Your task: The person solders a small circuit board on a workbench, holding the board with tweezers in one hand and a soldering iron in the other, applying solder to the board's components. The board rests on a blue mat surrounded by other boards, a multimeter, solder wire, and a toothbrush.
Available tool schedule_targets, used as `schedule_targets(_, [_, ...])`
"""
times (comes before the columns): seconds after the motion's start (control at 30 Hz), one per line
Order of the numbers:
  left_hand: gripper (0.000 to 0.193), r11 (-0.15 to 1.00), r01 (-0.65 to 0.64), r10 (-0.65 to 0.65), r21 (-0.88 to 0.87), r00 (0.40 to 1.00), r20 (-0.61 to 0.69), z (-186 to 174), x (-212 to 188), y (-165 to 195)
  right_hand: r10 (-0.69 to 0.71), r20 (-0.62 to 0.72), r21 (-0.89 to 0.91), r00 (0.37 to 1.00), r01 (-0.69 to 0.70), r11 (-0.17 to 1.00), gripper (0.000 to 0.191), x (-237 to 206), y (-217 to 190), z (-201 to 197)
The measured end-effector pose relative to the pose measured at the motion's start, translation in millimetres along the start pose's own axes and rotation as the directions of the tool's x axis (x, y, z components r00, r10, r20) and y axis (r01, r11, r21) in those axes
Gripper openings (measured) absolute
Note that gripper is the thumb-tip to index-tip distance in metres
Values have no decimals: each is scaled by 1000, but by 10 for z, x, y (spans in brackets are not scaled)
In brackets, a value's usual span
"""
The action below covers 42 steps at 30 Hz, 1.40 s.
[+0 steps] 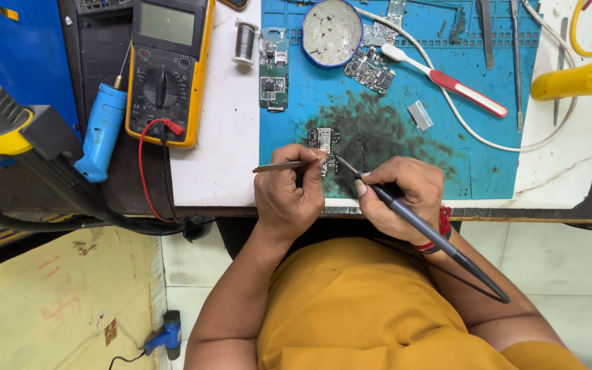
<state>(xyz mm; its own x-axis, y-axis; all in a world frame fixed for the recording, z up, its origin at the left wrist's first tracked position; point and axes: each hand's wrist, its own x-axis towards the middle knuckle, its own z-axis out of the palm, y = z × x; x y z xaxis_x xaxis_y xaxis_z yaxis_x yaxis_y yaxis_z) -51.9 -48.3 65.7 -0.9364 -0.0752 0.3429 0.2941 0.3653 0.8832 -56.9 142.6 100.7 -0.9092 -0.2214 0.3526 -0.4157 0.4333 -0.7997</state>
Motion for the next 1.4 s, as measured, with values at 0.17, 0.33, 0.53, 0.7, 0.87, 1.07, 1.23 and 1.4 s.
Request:
schedule_targets(0.17, [18,1000,-5,5,1,1000,2,0,-2,-10,-13,17,-5,1000,13,1000,14,16,10,10])
schedule_targets(0.33, [19,1000,-4,4,15,1000,5,1,12,-3,-20,24,-4,1000,21,1000,15,30,11,6])
schedule_targets(0.53, [18,1000,-25,25,9,1000,4,-2,8,-16,-28,34,11,999,27,1000,15,27,20,10])
schedule_targets(0.7, [19,1000,-11,11,10,1000,3,-2,-3,-14,-31,24,5,999,31,1000,16,18,20,20])
schedule_targets(0.87, [20,1000,-16,16,13,1000,-3,2,5,-6,-23,33,9,999,23,1000,15,24,17,4])
schedule_targets(1.07, [19,1000,-13,13,17,1000,-2,-2,6,-1,-16,27,12,1000,16,1000,14,21,18,14])
schedule_targets(1.23, [19,999,-31,31,19,999,-8,8,5,2,-9,32,25,999,8,1000,14,16,22,-2])
schedule_targets(1.4, [19,1000,-14,14,10,1000,0,7,1,-10,2,44,11,999,-2,1000,14,12,24,-9])
